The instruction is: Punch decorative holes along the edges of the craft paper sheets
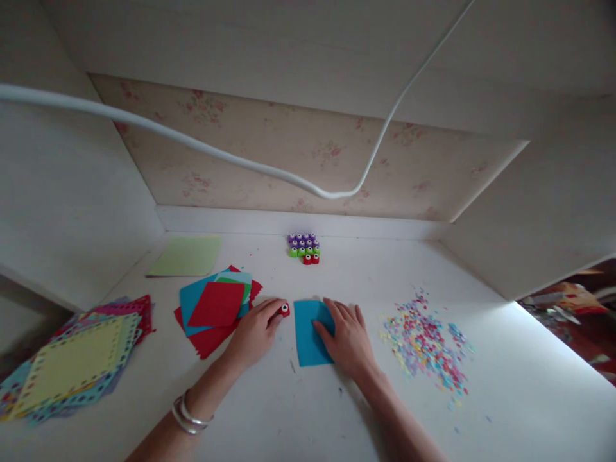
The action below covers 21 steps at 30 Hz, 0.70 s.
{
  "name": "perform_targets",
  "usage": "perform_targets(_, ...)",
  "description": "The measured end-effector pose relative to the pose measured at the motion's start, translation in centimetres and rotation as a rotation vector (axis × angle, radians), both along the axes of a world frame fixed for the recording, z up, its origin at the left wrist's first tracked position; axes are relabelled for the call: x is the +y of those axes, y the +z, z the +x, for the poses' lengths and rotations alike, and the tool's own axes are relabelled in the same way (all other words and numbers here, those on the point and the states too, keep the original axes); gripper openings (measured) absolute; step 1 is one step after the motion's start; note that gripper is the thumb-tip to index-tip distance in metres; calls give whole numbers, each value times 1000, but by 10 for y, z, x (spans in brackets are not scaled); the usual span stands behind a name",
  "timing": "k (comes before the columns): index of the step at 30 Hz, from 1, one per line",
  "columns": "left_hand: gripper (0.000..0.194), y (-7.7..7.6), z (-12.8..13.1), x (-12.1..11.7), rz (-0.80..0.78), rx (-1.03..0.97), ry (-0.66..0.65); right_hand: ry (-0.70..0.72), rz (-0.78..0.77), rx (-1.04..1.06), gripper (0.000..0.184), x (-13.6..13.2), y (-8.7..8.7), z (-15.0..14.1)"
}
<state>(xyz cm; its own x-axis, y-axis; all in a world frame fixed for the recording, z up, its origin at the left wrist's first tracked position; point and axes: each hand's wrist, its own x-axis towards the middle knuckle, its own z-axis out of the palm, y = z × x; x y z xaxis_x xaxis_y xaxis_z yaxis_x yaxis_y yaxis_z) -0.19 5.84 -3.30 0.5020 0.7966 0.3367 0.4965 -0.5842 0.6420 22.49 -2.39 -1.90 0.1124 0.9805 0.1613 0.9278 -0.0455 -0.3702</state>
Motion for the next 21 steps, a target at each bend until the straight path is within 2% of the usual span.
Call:
perform_targets(4,38,0,0,-2,6,0,-6,5,26,63,43,1,0,0)
perform_targets(9,31,6,1,-5,-38,27,-21,11,92,186,45,-2,7,-4)
perform_targets(13,23,6,1,-5,-62,9,-13,-44,124,400,44,-1,8,-1)
perform_targets(17,23,3,1,-3,-61,1,-5,-140,121,601,52,4,-1,10)
perform_targets(21,23,0,2,-2,-52,-3,51,-165,166,550,53,7,-5,15)
